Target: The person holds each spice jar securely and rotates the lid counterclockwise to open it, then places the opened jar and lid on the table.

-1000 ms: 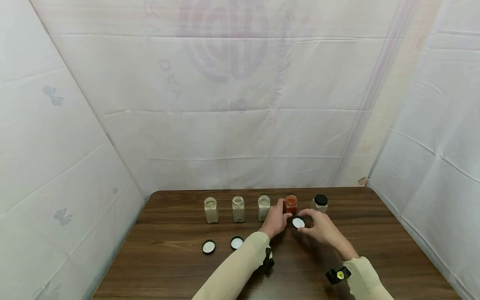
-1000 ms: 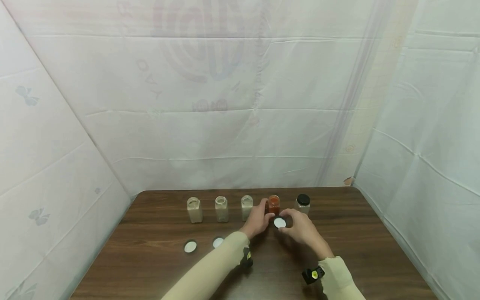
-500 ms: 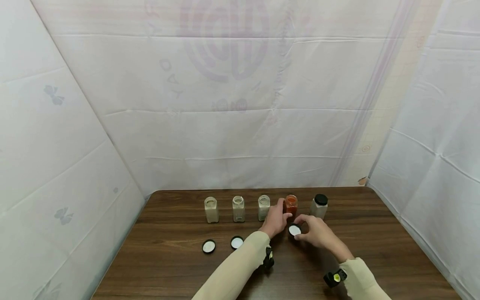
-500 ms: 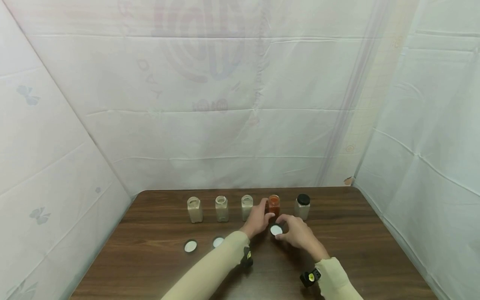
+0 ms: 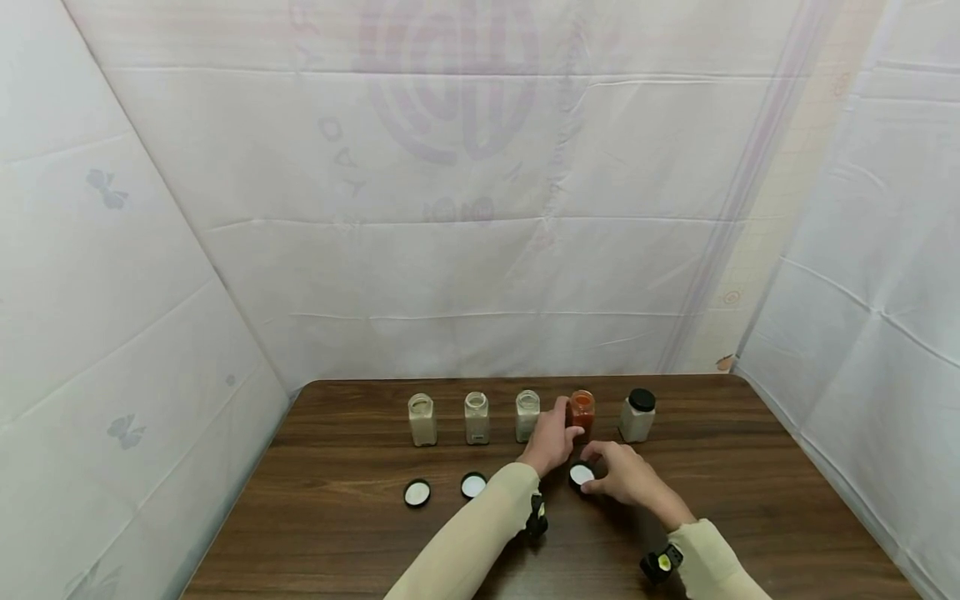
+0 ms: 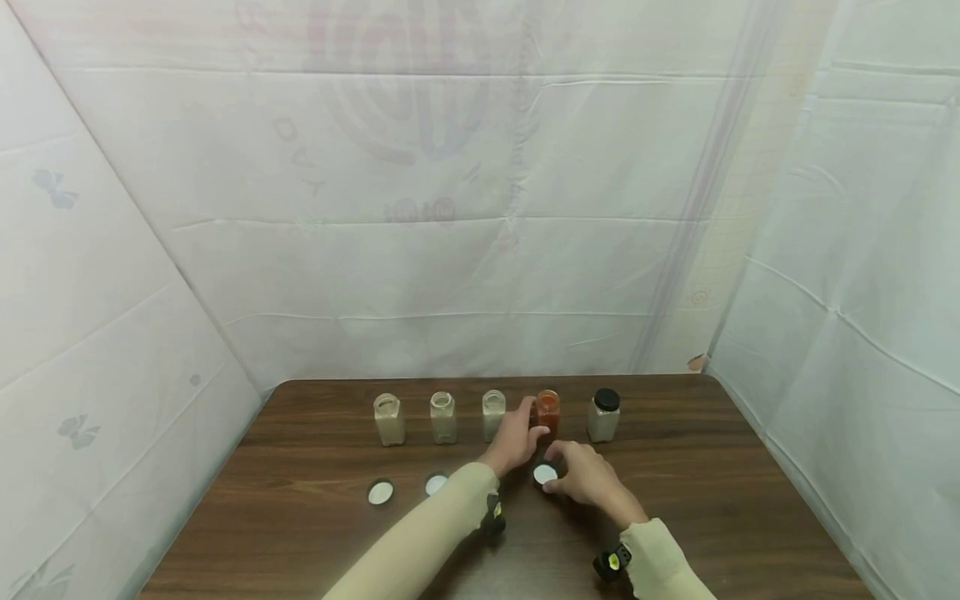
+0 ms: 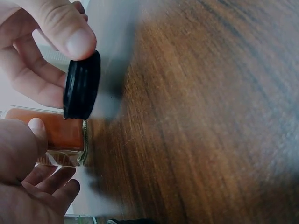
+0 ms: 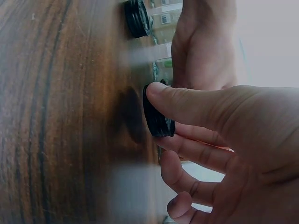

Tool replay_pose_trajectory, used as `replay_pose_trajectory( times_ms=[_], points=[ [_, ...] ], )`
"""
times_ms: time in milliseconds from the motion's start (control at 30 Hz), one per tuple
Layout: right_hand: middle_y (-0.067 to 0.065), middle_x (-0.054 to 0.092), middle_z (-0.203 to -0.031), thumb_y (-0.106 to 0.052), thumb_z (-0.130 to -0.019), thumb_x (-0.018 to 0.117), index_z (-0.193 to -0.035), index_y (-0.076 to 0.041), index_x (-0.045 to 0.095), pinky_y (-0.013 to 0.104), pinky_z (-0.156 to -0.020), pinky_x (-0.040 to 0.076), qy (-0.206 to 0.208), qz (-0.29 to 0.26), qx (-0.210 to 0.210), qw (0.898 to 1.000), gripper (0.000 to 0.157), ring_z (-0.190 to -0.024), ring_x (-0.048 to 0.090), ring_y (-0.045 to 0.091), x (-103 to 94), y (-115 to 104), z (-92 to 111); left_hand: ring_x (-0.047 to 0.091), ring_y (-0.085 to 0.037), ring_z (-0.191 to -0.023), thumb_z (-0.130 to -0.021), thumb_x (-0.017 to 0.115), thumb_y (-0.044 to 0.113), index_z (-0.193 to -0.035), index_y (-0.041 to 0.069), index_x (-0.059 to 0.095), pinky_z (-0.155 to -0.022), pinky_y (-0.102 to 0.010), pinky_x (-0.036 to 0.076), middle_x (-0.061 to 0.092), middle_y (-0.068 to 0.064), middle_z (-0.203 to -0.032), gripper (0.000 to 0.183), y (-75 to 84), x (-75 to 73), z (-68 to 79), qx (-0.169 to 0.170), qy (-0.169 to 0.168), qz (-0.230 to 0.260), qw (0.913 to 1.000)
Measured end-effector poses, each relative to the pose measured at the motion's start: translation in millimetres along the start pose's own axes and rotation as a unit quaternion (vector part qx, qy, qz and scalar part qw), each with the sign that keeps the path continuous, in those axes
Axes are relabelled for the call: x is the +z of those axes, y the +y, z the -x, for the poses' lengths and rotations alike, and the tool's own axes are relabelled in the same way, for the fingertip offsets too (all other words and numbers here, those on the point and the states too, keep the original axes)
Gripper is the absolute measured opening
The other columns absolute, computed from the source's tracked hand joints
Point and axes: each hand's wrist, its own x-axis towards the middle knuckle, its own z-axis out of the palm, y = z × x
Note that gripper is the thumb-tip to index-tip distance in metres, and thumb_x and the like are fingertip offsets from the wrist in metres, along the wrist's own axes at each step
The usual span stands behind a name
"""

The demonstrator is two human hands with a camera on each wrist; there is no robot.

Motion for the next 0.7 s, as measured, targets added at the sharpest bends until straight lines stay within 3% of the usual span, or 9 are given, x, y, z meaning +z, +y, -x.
replay_pose_trajectory(
  times_ms=[233, 400, 700],
  points=[
    [-0.002, 0.07, -0.099, -0.016, -0.074, 0.094, -0.104, -0.014, 0.073, 0.045, -0.075, 0.054, -0.004, 0.011, 0.011, 1.0, 0.037, -0.089, 0.064, 0.017, 5.4, -0.6, -1.2, 0.067, -0.017, -0.082, -0.104, 0.064, 0.021, -0.14, 0.008, 0.046, -0.07, -0.029, 0.052, 0.071, -0.012, -0.106, 0.042, -3.1, 2.4, -2.6, 0.002, 0.0, -0.002, 1.0],
    [-0.001, 0.07, -0.105, -0.017, -0.075, 0.094, -0.105, -0.015, 0.073, 0.048, -0.08, 0.055, -0.01, 0.021, 0.014, 1.0, 0.037, -0.097, 0.065, 0.021, 7.8, 0.9, -1.9, 0.065, -0.016, -0.078, -0.104, 0.064, 0.022, -0.139, 0.007, 0.046, -0.067, -0.029, 0.051, 0.07, -0.011, -0.103, 0.042, -3.0, 1.4, -1.9, 0.004, -0.002, 0.0, 1.0],
    [0.001, 0.069, -0.108, -0.017, -0.076, 0.093, -0.108, -0.014, 0.073, 0.051, -0.082, 0.055, -0.016, 0.019, 0.017, 1.0, 0.038, -0.102, 0.065, 0.024, 9.3, 1.5, -2.0, 0.068, -0.02, -0.085, -0.103, 0.064, 0.02, -0.137, 0.007, 0.048, -0.071, -0.031, 0.053, 0.071, -0.012, -0.105, 0.04, -2.0, 0.2, -0.7, 0.008, 0.003, 0.002, 1.0]
  ],
)
